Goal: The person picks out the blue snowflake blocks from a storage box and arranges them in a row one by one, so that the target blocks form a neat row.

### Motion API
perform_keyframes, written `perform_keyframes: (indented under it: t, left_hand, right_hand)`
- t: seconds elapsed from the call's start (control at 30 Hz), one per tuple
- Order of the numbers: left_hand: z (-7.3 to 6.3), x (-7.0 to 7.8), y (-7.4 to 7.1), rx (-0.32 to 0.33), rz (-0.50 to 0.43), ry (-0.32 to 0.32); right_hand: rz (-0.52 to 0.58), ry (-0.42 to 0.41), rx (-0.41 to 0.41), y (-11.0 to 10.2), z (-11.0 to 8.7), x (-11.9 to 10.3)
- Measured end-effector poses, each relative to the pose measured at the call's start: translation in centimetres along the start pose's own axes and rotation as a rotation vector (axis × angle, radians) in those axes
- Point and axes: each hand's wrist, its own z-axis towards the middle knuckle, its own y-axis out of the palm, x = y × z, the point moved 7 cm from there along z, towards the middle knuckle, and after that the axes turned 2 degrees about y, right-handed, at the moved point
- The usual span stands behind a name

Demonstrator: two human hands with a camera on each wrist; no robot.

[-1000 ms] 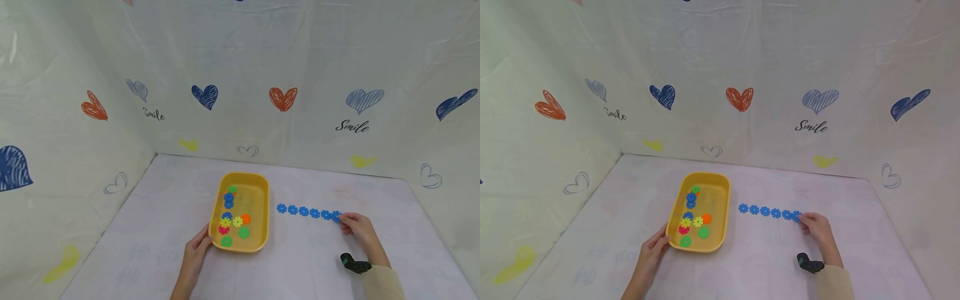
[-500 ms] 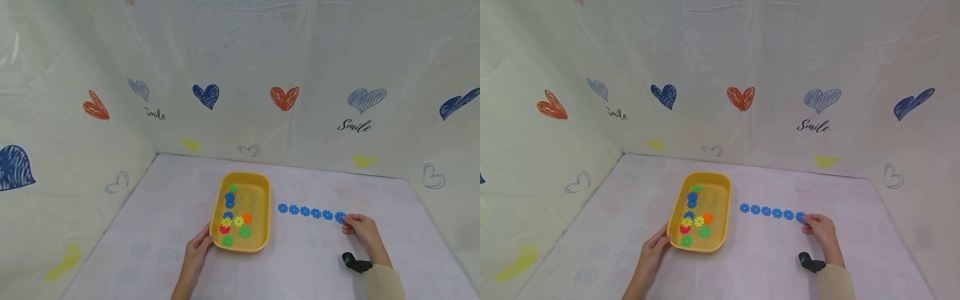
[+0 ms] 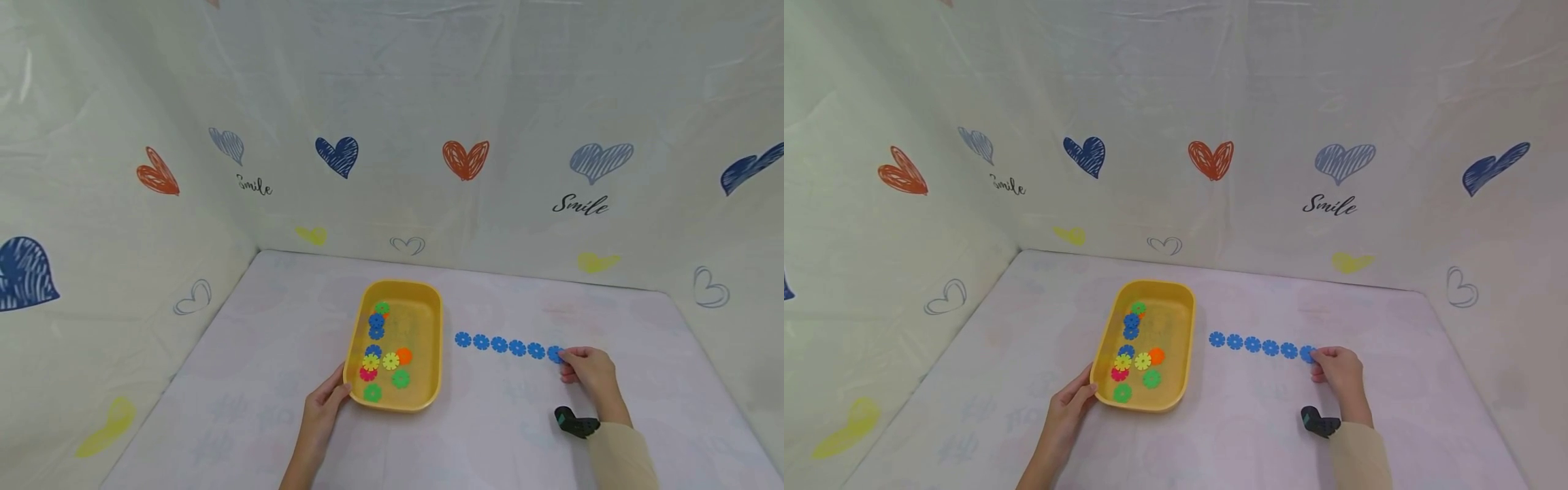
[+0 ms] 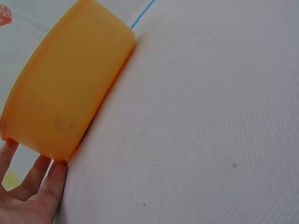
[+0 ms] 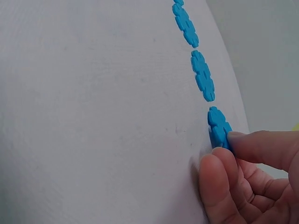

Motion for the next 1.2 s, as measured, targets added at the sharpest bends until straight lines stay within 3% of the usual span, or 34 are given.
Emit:
perform_keyframes:
  t: [0.33, 1.2]
  left_hand:
    - [-0.06, 0.08, 0.07, -0.002, 0.007, -0.008]
    - [-0.08, 0.15, 0.09, -0.006, 0.010, -0.009]
  right_hand:
    - [-0.090, 0.018, -0.020, -0.03, 0.21, -0.38]
    - [-0.136, 0.001, 0.001, 0.08, 0.33, -0.73]
